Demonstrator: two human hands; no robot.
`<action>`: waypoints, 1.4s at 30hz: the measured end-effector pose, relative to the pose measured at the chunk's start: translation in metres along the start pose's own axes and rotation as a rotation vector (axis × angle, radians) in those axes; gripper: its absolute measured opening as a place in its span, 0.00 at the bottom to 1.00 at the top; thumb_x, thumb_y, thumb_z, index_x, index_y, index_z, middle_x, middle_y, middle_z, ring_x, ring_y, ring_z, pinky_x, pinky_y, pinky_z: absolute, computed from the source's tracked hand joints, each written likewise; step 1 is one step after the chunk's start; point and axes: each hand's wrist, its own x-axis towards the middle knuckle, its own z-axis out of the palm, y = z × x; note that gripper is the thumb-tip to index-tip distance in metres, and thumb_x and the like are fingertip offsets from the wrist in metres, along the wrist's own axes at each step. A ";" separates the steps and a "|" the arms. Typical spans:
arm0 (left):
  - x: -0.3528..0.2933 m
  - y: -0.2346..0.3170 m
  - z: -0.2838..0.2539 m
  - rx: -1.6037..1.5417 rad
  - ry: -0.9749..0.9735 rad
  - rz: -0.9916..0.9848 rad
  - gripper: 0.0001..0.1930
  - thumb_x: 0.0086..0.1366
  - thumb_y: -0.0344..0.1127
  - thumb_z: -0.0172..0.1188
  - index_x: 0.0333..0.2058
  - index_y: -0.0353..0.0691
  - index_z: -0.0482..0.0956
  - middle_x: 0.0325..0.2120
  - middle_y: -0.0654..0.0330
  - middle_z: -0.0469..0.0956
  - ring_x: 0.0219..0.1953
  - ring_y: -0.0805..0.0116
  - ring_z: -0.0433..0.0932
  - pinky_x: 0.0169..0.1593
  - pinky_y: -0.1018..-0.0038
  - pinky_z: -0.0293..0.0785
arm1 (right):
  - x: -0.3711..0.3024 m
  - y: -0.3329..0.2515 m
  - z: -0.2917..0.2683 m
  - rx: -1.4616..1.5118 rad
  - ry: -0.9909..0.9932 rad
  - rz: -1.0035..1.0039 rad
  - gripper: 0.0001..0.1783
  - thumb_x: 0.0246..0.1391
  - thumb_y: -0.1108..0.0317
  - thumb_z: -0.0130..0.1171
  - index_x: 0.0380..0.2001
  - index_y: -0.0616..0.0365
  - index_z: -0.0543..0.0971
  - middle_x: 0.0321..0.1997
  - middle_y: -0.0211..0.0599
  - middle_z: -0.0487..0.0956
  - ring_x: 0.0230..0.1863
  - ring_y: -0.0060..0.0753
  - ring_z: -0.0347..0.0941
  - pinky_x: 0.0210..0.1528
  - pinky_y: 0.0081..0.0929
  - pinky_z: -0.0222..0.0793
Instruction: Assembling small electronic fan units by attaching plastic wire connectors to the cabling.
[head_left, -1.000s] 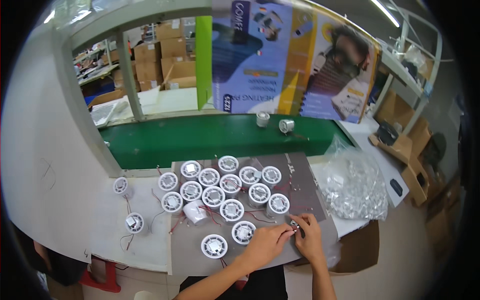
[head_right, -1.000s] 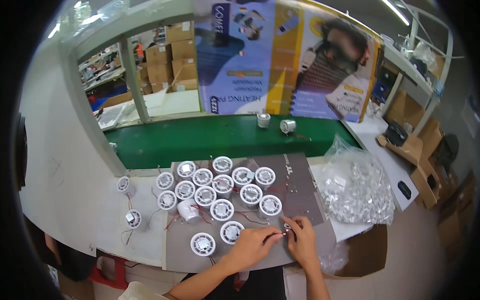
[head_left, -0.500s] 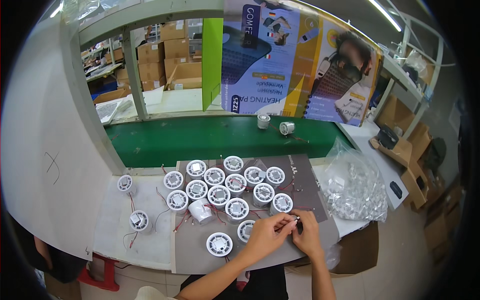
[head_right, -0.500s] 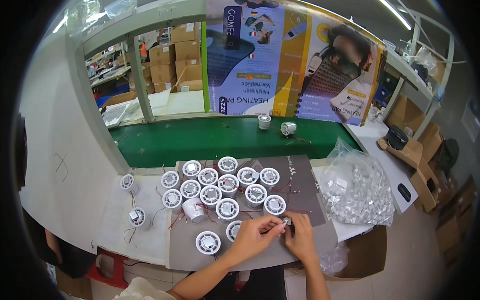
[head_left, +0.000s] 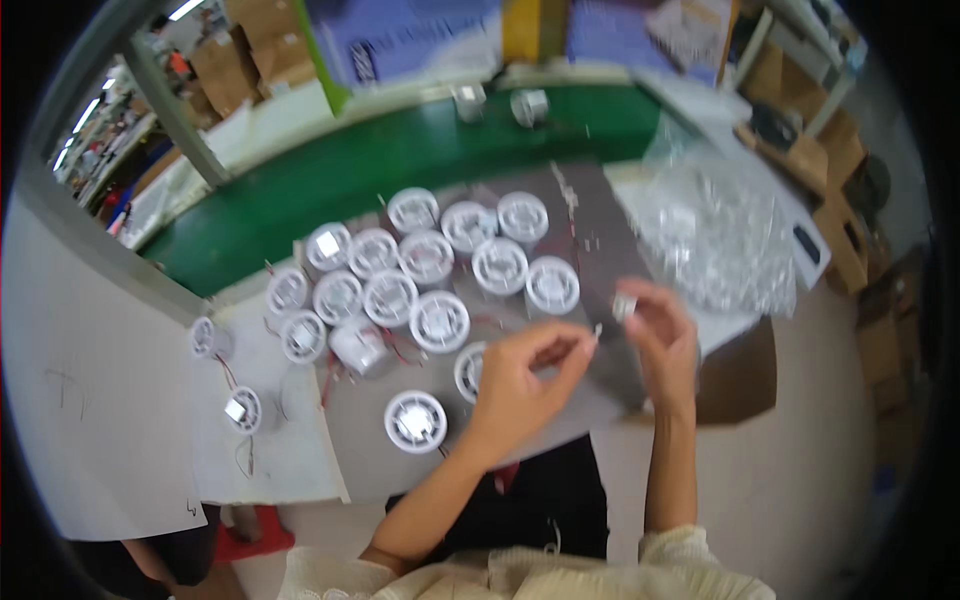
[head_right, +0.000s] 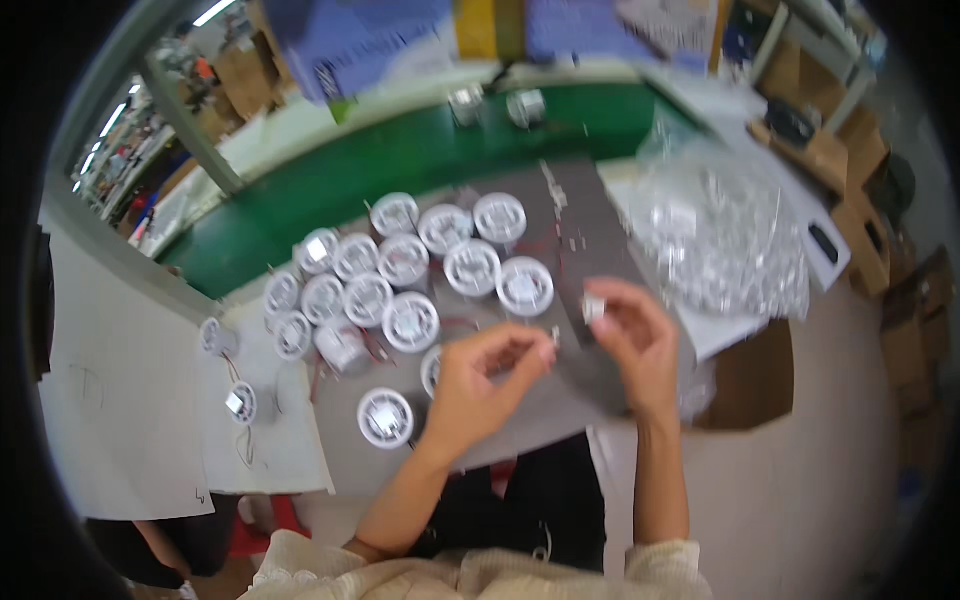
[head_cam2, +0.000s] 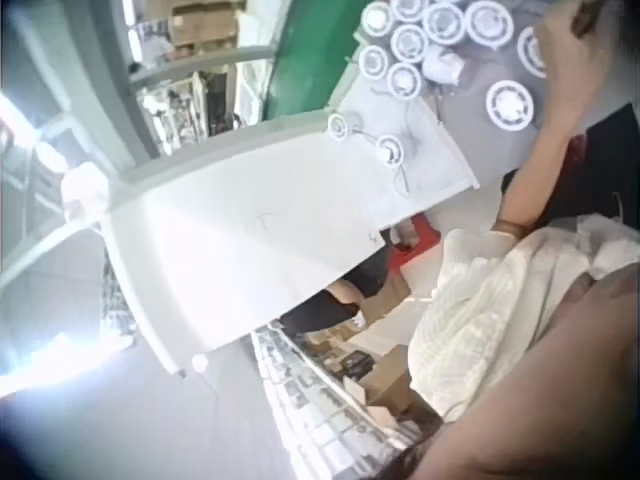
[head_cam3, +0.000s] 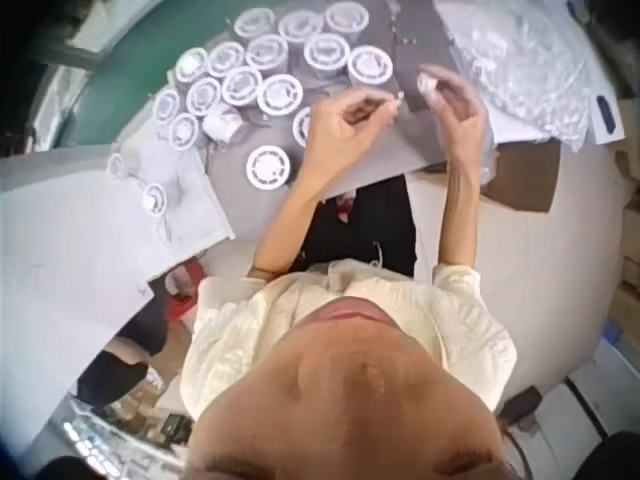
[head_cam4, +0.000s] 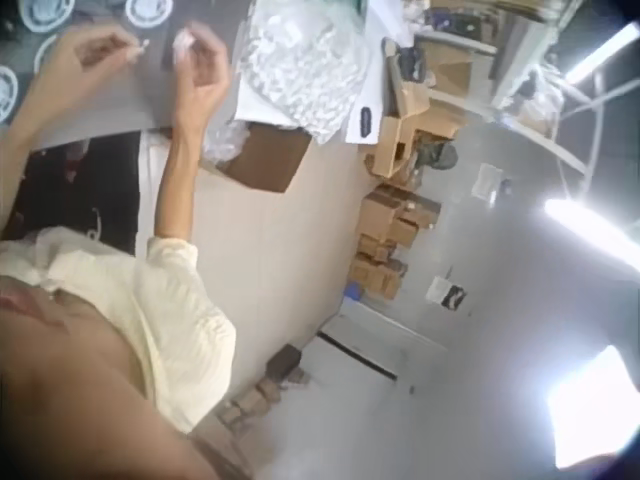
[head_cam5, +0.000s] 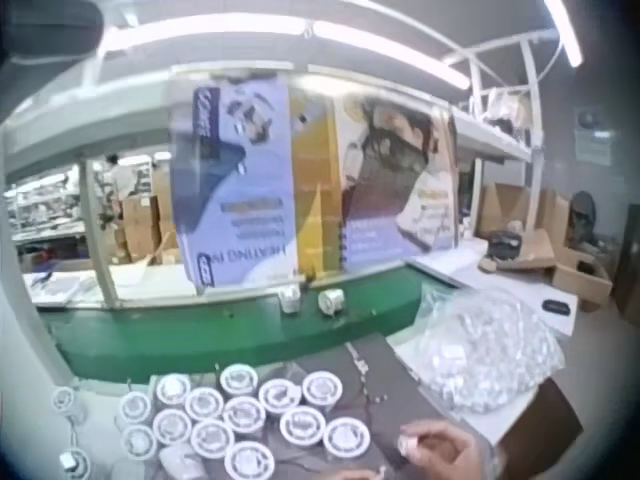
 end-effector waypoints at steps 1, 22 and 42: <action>0.000 0.005 0.001 0.039 0.015 -0.004 0.06 0.64 0.25 0.63 0.39 0.30 0.82 0.32 0.63 0.83 0.36 0.78 0.81 0.43 0.79 0.77 | 0.002 -0.010 0.007 0.090 -0.007 -0.016 0.19 0.54 0.73 0.64 0.50 0.63 0.76 0.57 0.44 0.76 0.54 0.33 0.74 0.60 0.31 0.67; -0.003 0.009 0.008 0.093 0.062 -0.084 0.04 0.65 0.24 0.61 0.36 0.29 0.80 0.27 0.60 0.82 0.29 0.78 0.80 0.33 0.82 0.74 | -0.015 -0.007 0.000 0.029 -0.122 -0.039 0.19 0.52 0.71 0.65 0.47 0.62 0.75 0.51 0.50 0.76 0.47 0.40 0.76 0.49 0.37 0.74; -0.004 0.013 0.002 0.164 -0.067 -0.109 0.05 0.65 0.27 0.62 0.32 0.31 0.78 0.20 0.63 0.76 0.23 0.80 0.72 0.30 0.82 0.69 | -0.014 -0.027 0.008 -0.178 -0.277 -0.151 0.13 0.49 0.79 0.67 0.39 0.73 0.81 0.47 0.60 0.80 0.50 0.47 0.78 0.50 0.38 0.75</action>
